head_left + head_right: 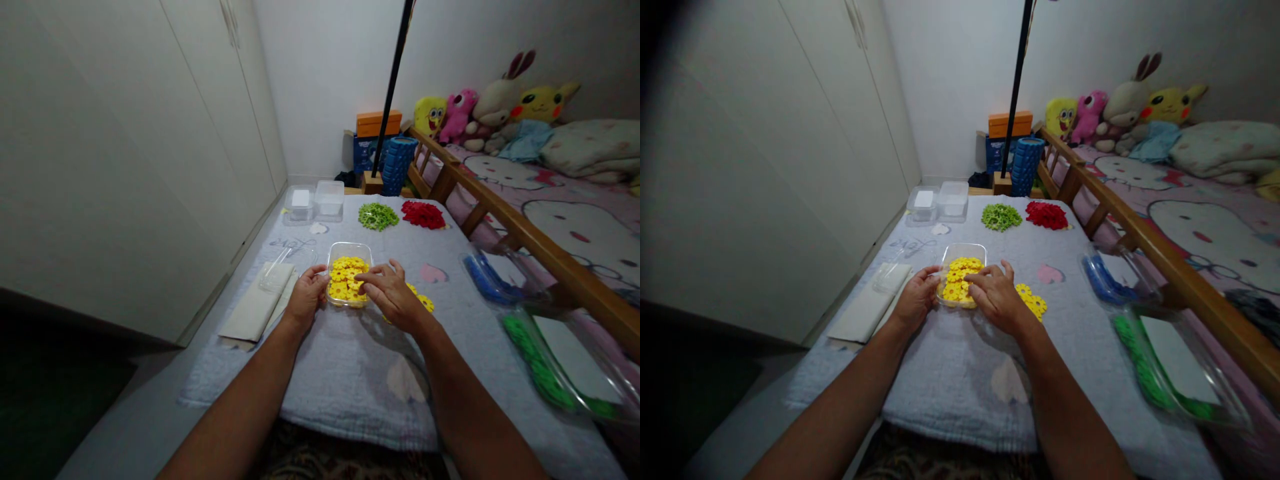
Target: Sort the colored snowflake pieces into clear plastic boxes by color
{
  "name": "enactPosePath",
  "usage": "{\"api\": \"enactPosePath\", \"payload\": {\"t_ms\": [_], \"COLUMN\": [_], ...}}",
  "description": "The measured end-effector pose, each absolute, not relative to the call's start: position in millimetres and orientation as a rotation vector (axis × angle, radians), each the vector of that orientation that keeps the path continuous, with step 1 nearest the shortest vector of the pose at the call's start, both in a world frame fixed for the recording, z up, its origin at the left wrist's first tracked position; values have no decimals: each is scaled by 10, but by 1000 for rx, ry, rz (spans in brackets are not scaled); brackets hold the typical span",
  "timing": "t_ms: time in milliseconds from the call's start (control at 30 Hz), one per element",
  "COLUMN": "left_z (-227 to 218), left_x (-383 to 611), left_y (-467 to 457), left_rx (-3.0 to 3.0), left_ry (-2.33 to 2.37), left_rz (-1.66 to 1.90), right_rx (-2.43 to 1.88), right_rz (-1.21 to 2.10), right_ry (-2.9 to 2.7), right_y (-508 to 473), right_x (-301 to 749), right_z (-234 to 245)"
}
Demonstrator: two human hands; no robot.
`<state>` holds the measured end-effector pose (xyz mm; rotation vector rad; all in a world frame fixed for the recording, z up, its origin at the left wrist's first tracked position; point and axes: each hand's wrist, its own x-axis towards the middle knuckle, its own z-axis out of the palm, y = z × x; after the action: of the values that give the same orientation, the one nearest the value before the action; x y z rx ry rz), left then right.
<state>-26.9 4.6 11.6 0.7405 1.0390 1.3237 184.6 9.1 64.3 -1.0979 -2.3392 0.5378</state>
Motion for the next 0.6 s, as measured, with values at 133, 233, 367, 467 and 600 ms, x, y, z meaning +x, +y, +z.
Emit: {"api": "enactPosePath", "payload": {"t_ms": [133, 233, 367, 467, 600], "left_z": [119, 123, 133, 144, 160], "left_x": [-270, -273, -273, -269, -262], "left_y": [43, 42, 41, 38, 29], "left_rx": [741, 743, 740, 737, 725], "left_ry": [1040, 1043, 1060, 1066, 1067], "left_rz": [1321, 1321, 1316, 1321, 1323], "right_rx": [-1052, -1052, -1079, -1180, -1471], "right_rz": [581, 545, 498, 451, 306], "right_ry": [-2371, -2418, -2315, -2096, -1987], "right_y": [69, 44, 83, 196, 386], "right_x": [1808, 1759, 1829, 2041, 2423], "right_z": [643, 619, 631, 641, 479]}}
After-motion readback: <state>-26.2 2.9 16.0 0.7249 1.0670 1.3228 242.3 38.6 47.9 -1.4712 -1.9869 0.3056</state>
